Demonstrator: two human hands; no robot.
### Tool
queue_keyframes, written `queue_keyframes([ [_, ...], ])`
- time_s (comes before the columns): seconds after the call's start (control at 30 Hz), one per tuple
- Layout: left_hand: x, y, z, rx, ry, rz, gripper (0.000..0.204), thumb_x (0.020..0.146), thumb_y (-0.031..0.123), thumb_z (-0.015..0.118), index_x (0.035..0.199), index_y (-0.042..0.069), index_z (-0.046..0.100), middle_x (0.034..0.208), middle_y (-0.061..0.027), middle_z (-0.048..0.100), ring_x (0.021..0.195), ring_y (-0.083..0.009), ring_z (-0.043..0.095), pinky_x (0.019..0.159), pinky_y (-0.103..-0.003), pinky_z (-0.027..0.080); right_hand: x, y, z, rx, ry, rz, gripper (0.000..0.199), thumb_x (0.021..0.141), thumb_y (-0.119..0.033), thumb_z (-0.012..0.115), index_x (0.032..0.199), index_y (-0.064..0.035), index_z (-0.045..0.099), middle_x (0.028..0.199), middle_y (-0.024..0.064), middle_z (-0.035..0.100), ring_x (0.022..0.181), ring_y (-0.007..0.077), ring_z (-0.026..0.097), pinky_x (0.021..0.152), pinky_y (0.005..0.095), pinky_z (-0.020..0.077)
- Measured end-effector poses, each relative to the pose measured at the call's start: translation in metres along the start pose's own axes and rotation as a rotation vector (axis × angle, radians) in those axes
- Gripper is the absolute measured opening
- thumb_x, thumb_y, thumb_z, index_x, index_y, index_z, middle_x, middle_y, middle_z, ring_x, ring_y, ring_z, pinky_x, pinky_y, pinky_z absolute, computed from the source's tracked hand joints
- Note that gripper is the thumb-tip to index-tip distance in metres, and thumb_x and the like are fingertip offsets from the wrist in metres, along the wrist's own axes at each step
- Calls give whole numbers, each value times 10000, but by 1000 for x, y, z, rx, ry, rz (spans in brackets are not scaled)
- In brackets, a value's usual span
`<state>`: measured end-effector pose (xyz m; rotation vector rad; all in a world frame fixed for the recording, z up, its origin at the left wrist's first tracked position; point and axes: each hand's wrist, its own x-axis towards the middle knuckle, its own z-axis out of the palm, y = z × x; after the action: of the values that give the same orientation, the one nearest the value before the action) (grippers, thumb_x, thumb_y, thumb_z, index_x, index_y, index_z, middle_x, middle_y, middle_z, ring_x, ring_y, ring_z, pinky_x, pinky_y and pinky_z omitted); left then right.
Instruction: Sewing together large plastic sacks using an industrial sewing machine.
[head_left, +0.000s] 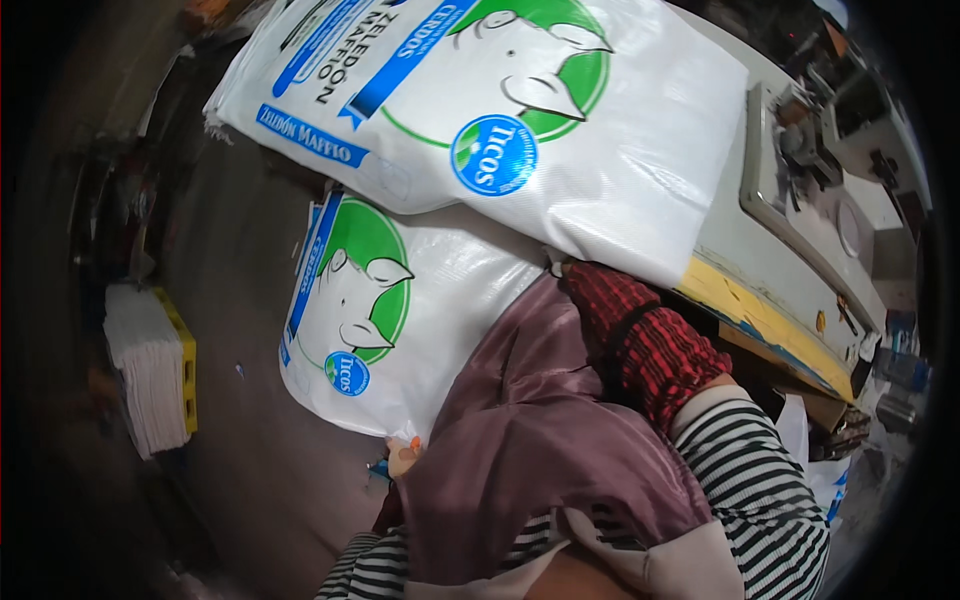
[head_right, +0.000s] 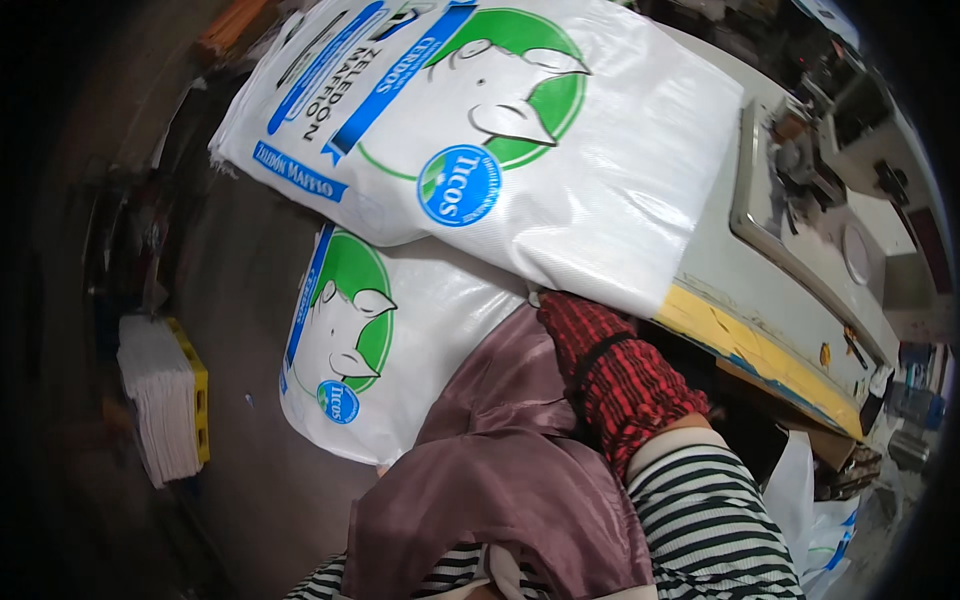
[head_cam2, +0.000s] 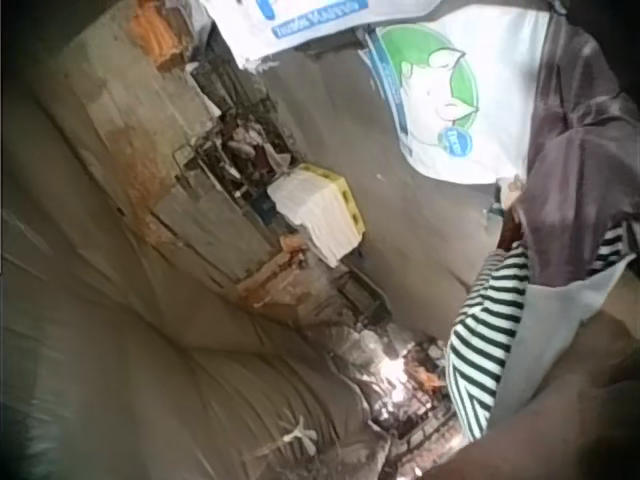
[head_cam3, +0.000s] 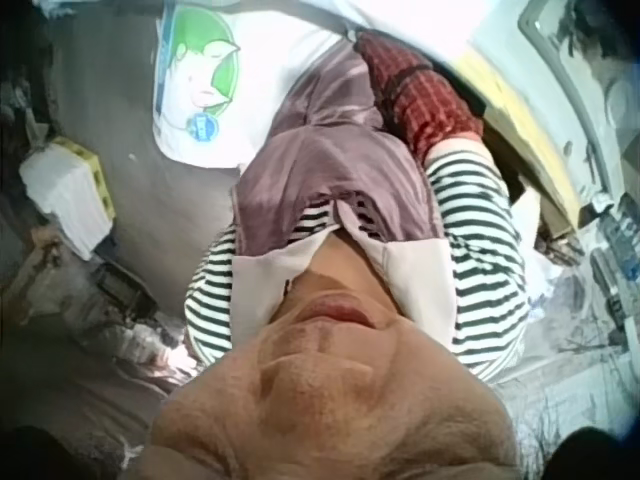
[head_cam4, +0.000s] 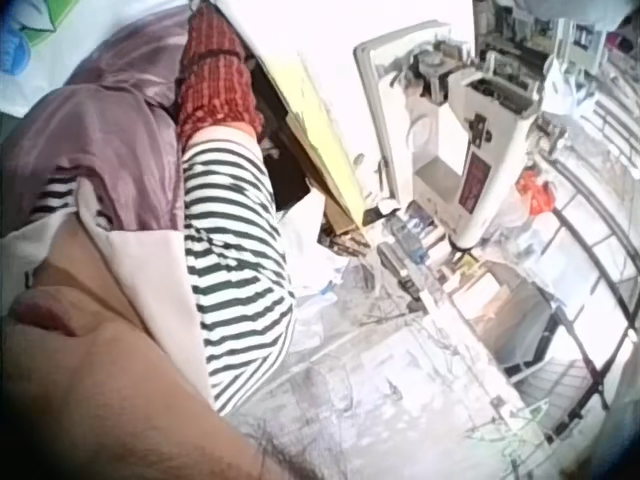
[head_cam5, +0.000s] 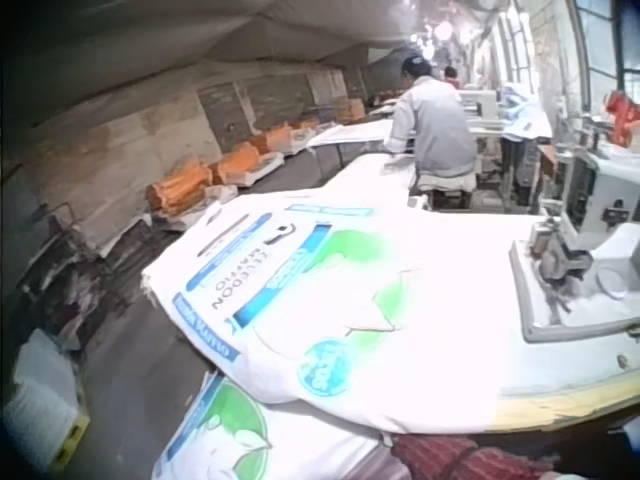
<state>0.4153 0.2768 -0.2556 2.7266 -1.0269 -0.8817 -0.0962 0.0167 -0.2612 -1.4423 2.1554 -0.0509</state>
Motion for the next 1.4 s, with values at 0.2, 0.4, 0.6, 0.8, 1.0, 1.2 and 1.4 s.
queue_keyframes([
  [0.2,13,69,-13,751,-455,269,322,793,342,592,814,21,580,795,-194,603,732,-324,597,625,-398,472,-34,18,6,204,24,-70,402,827,-426,405,1077,-156,567,1079,96,595,1011,248,550,864,366,425],
  [0.4,-60,299,-14,922,-84,769,265,792,318,582,804,55,603,827,-173,606,778,-346,593,636,-418,468,-139,101,-80,143,-537,124,630,779,-555,417,1186,-84,509,1199,175,512,1071,317,516,917,362,403],
  [0.6,-230,494,42,-447,-508,1453,504,711,288,670,1075,-25,515,1005,-180,543,884,-286,560,734,-348,473,-177,113,-32,260,-127,-282,613,660,-416,568,1196,-127,494,1207,175,499,1077,313,506,918,361,393],
  [0.8,-262,548,115,188,22,1783,319,677,171,692,921,27,543,898,-133,573,821,-304,542,702,-366,451,-203,112,-2,535,-109,-626,494,730,-325,542,1199,-182,483,1112,98,561,1016,266,537,956,344,349],
  [1.0,-242,548,117,-370,-467,1368,80,741,75,593,791,13,598,711,-122,580,655,-242,575,615,-323,443,-214,100,-210,335,-110,-227,265,700,-176,579,951,-97,608,873,87,627,787,259,606,686,362,473],
  [1.2,-250,558,110,-236,-244,1550,206,843,194,535,822,-3,591,709,-143,579,648,-272,563,613,-344,438,-144,97,-204,722,532,-92,220,768,-204,499,907,-81,617,819,70,638,799,278,610,723,331,466],
  [1.4,-186,610,31,-523,-111,1372,212,878,150,477,739,-5,520,659,-123,536,601,-212,516,576,-303,418,-188,116,-168,194,-23,-109,230,533,-122,649,754,-177,613,815,31,632,778,235,634,640,429,463],
])
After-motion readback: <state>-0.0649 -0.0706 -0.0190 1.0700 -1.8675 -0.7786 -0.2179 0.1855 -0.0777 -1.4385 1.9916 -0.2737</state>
